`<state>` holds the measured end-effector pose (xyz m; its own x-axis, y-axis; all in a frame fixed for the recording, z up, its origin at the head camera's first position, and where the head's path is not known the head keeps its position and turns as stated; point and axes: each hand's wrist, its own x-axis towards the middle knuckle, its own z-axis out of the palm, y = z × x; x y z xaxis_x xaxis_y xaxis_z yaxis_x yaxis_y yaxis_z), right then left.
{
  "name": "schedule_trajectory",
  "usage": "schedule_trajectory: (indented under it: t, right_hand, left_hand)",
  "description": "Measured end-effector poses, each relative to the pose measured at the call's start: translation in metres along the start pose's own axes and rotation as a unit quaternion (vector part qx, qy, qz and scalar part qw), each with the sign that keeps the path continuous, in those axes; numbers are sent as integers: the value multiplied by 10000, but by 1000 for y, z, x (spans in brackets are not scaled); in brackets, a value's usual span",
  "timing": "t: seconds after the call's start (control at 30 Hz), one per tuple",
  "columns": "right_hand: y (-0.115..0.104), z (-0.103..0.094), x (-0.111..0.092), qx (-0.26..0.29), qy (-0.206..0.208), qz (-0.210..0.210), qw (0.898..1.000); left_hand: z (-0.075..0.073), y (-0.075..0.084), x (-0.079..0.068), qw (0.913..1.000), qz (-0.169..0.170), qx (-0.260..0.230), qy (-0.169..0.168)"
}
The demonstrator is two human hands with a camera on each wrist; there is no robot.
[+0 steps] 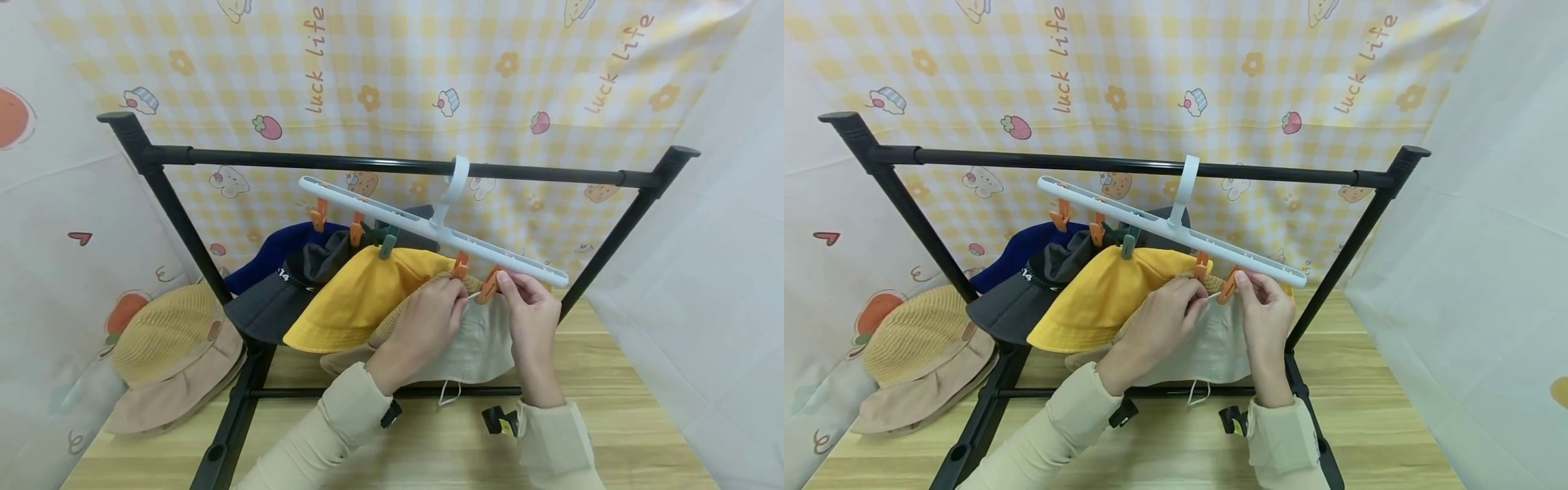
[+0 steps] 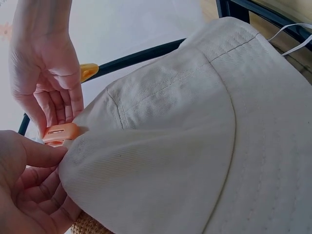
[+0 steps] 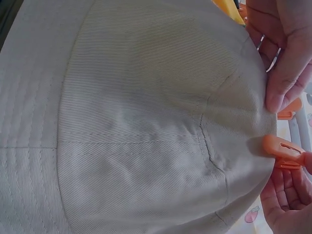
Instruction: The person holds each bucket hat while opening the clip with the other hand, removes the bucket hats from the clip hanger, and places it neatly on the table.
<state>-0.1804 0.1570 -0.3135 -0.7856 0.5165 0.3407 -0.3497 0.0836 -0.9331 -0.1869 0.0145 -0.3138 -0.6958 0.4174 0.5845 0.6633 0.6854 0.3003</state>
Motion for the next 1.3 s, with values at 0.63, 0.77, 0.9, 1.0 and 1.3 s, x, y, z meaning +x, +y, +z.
schedule_trajectory:
  t: [0.63, 0.77, 0.9, 1.0, 1.3]
  right_hand:
    - [-3, -1, 0, 166, -70, 272, 9995]
    - [-3, -2, -1, 89, -133, 347, 9993]
    - [-4, -3, -3, -36, -310, 491, 9983]
    - [-6, -4, -5, -134, -508, 554, 9971]
    - [-7, -8, -7, -448, -656, 334, 9963]
  left_hand:
    - [0, -6, -14, 9997, -138, -14, -189]
    - [0, -8, -17, 9995, -189, -154, -196]
    - [-5, -11, -21, 9991, -231, -279, -198]
    - [-11, -15, -25, 9988, -261, -390, -167]
    - [-39, -29, -43, 9979, -321, -558, 46]
